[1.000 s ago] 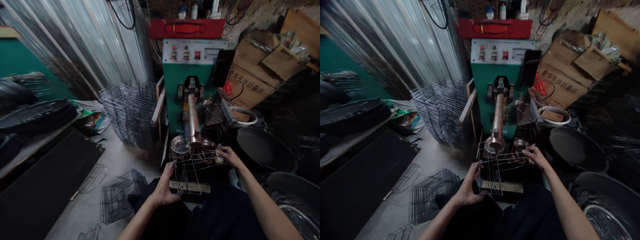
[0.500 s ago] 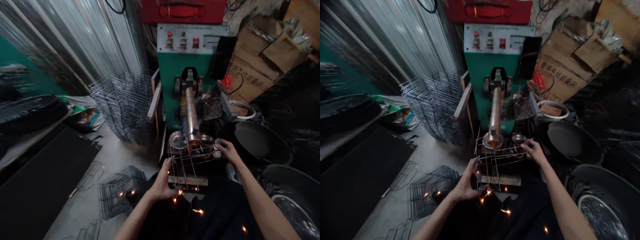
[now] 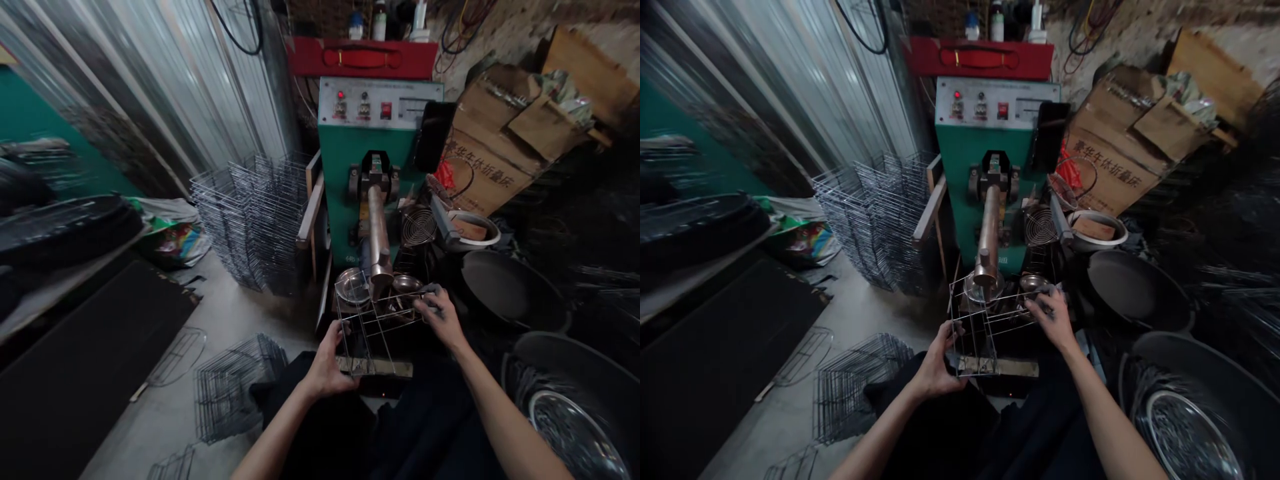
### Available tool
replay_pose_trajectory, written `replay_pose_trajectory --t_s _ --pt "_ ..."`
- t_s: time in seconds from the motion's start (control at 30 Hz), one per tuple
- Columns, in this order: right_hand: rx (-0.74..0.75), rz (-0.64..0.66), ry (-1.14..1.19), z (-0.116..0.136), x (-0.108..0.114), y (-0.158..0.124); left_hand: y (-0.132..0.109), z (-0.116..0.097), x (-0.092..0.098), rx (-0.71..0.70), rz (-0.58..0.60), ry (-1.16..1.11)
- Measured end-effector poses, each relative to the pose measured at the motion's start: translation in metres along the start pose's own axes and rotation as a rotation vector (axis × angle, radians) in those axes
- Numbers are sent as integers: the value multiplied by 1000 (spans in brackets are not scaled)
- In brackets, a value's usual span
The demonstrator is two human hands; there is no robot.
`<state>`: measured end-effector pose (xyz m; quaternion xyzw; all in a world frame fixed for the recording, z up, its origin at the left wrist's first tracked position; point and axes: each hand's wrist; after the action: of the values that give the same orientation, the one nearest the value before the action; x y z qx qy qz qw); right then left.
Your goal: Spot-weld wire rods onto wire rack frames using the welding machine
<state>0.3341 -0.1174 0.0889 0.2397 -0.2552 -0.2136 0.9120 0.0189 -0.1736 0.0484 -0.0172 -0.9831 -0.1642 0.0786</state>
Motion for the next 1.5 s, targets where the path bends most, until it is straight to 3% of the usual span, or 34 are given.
replay_pose_trajectory --t_s 0.6,1.0,1.37,1.5 --pt "47 28 35 -16 -24 28 30 16 9 -92 27 -15" --pt "71 15 61 -22 -29 31 41 10 10 -138 7 -3" --pt "-12 17 52 -19 -29 36 50 5 11 -101 49 26" --pt "-159 -55 161 -25 -10 21 27 -10 13 -31 25 25"
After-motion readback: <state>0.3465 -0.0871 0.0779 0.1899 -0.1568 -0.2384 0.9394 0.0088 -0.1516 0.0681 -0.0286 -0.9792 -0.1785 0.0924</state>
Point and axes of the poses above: each hand's wrist, its own y-axis towards the middle knuckle, its own x-axis out of the back of the hand, z = x × y, and after that the axes turned 15 degrees about -z, right-handed
